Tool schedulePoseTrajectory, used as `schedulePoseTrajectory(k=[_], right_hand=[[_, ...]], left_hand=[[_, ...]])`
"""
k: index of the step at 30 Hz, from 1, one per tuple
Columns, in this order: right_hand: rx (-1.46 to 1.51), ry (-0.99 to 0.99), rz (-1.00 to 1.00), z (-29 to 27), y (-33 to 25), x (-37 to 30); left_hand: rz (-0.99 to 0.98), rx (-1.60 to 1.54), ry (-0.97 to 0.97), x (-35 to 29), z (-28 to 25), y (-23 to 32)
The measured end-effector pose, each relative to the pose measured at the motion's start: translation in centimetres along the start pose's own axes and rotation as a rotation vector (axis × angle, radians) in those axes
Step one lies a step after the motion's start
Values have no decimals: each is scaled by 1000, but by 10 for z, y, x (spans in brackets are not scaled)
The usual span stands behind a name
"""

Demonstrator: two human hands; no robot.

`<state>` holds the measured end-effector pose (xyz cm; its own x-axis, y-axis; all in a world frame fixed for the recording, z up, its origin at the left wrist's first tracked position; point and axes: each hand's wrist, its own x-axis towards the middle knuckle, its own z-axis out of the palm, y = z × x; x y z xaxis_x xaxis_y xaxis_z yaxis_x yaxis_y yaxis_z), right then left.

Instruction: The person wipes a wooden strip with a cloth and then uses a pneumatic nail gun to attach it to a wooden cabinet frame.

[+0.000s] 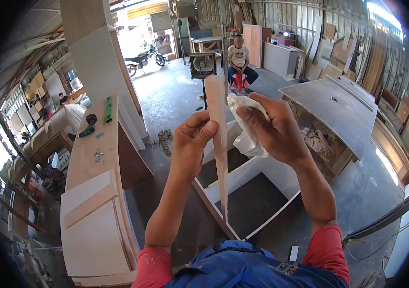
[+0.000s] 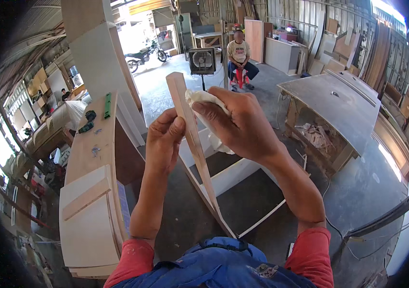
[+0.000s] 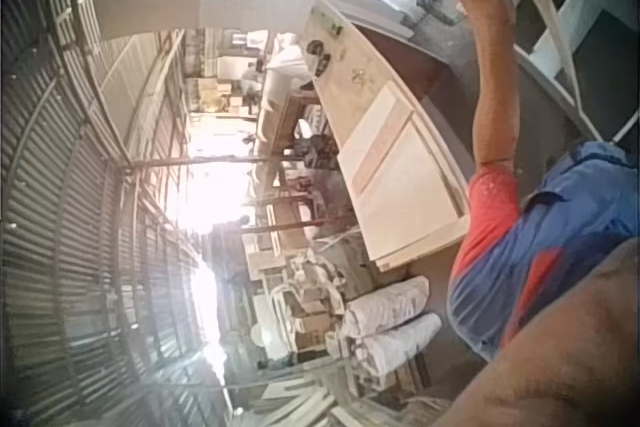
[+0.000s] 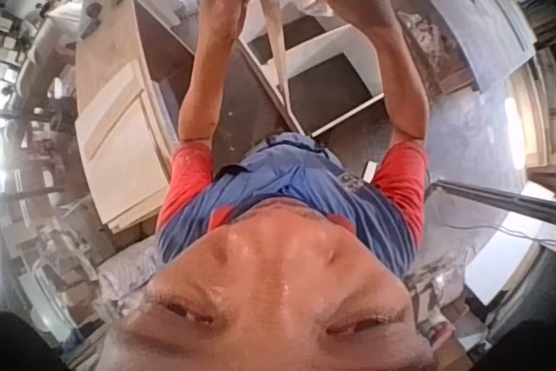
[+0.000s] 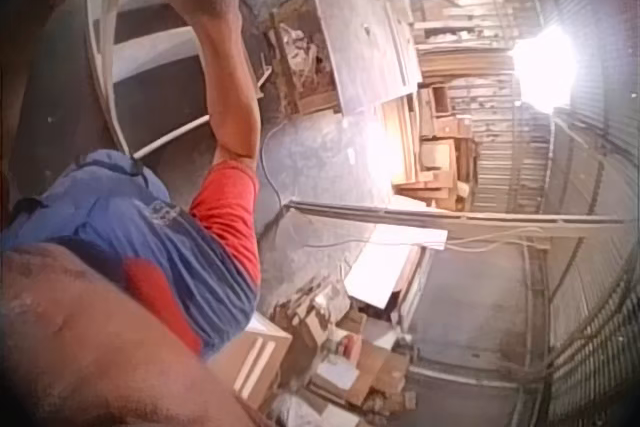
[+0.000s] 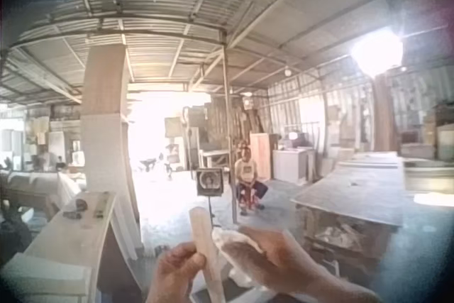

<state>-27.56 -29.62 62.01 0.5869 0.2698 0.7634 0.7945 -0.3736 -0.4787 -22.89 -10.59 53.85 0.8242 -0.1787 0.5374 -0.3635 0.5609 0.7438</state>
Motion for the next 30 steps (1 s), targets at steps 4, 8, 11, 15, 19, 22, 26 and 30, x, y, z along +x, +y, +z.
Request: schedulePoseTrajectory(k=[4, 8, 11, 15, 19, 22, 26, 30], right_hand=[[-107, 64, -99, 4, 0, 8], [-188, 97, -158, 8, 6, 13], [-146, 104, -95, 5, -1, 13], [-98, 234, -118, 6, 1, 8], [-153, 164, -78, 0, 2, -3], [-192, 32, 11, 3, 9, -14], [-253, -40, 17, 19, 24, -31], [-235, -69, 61, 28, 33, -41]], left_hand=[[-5, 17, -17, 1, 1, 0], [8, 53, -20, 2, -1, -3], [-1, 31, -36, 4, -3, -7], [3, 75, 0, 5, -2, -7], [22, 57, -6, 12, -7, -7], [-4, 36, 9, 16, -8, -7], [-41, -24, 1, 16, -6, -4], [-23, -3, 14, 12, -2, -3]])
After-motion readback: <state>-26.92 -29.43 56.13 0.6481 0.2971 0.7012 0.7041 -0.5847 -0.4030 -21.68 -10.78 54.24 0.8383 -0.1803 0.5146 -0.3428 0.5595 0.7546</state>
